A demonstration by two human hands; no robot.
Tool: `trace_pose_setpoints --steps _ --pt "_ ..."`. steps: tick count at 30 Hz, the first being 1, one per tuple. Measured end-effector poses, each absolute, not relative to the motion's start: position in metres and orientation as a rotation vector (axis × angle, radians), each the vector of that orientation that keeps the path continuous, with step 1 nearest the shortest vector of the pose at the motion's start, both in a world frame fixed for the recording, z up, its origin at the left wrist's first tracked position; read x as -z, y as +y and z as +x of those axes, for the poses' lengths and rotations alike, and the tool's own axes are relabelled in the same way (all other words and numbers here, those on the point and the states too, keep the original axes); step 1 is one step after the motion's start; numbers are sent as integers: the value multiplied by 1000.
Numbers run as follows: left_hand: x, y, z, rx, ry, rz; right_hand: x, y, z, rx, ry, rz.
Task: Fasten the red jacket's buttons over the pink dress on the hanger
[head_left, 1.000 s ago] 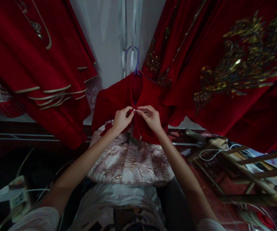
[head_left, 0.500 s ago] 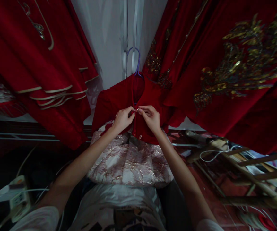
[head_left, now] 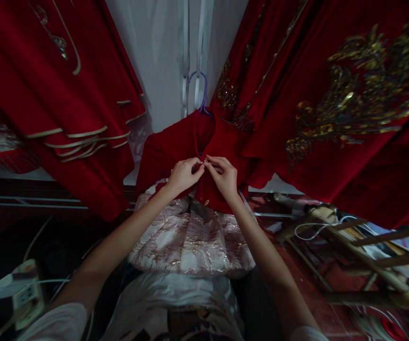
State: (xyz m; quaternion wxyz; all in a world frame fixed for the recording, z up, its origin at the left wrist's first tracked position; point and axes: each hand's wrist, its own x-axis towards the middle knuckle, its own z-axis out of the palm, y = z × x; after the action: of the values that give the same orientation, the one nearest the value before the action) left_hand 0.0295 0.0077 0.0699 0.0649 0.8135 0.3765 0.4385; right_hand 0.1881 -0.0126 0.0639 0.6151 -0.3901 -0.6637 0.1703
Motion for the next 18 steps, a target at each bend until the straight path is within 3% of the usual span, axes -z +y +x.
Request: trace_pose_setpoints --steps 18 --pt "-94 1 21 -1084 1155 2850 -69 -9 194 -569 -1546 -869"
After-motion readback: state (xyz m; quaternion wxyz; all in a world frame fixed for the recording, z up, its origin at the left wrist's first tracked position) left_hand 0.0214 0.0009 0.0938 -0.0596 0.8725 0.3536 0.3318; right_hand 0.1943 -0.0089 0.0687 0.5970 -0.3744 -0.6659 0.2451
